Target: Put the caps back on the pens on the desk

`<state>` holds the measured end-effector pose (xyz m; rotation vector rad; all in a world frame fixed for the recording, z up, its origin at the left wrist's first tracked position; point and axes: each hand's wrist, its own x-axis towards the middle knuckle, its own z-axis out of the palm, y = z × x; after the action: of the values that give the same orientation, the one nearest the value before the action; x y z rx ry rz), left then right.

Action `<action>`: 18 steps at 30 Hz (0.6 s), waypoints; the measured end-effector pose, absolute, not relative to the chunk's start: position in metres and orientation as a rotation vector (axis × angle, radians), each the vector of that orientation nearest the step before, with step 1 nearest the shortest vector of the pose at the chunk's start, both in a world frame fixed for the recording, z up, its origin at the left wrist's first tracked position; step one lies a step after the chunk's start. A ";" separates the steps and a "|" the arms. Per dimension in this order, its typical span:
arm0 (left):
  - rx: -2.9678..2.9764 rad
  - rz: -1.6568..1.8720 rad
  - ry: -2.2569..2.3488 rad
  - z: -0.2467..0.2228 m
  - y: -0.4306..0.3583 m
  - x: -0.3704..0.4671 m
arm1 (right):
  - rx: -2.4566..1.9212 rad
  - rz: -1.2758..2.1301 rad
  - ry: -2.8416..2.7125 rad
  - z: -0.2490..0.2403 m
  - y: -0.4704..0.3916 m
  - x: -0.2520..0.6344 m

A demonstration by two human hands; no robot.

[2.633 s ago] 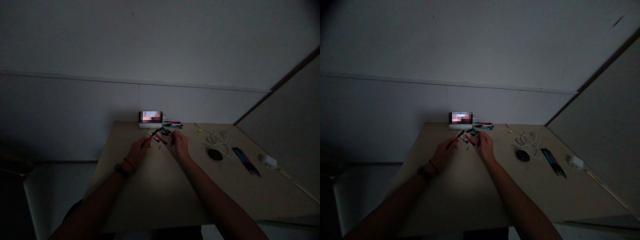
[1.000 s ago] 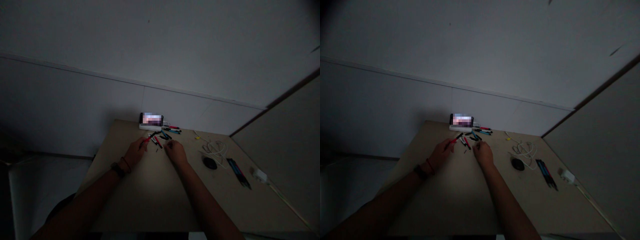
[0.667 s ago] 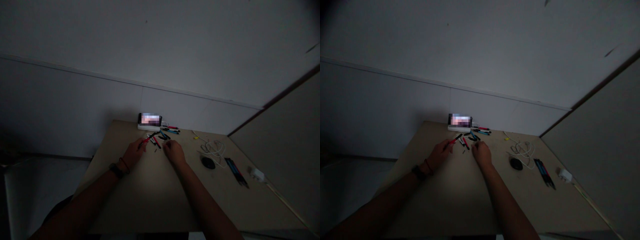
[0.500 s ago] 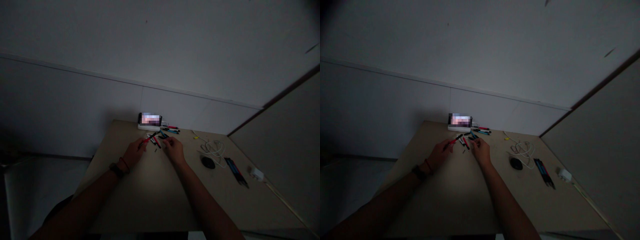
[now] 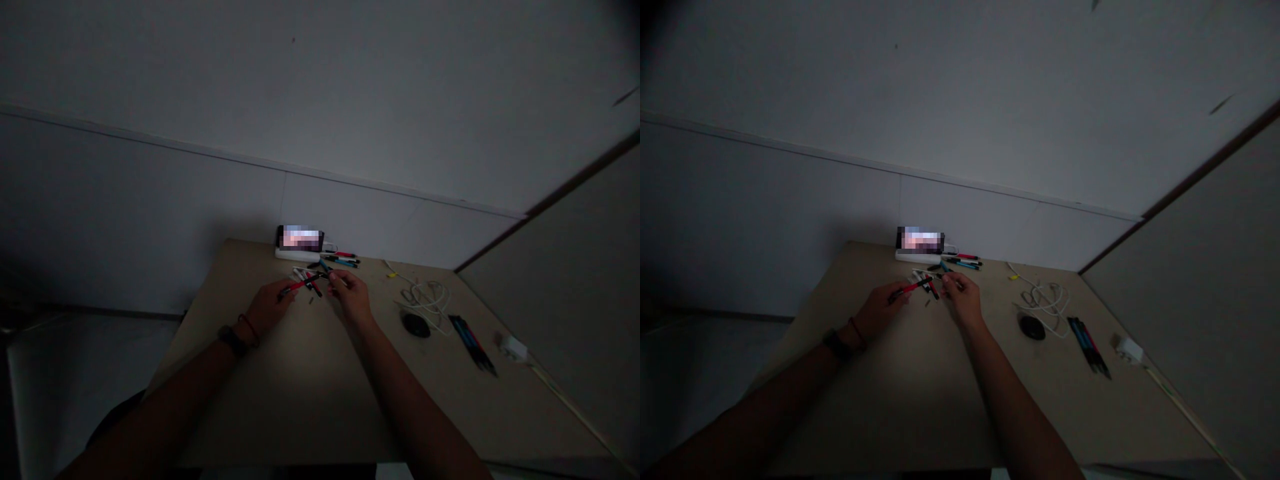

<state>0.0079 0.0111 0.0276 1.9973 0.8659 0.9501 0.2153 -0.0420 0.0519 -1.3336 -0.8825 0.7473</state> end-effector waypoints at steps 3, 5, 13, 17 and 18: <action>2.006 0.942 0.868 0.030 0.010 0.007 | -1.313 0.759 -0.856 0.052 -0.042 0.216; 2.007 0.935 0.863 0.031 0.009 0.007 | -1.305 0.766 -0.847 0.052 -0.042 0.216; 2.028 0.926 0.845 0.030 0.009 0.007 | -1.274 0.816 -0.857 0.054 -0.043 0.215; 2.048 0.923 0.851 0.028 0.010 0.007 | -1.291 0.816 -0.893 0.054 -0.043 0.215; 2.051 0.922 0.852 0.027 0.010 0.007 | -1.299 0.815 -0.902 0.054 -0.043 0.215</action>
<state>0.0071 0.0104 0.0270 2.0511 0.8523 0.9221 0.2149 -0.0431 0.0541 -1.2987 -0.9016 0.8152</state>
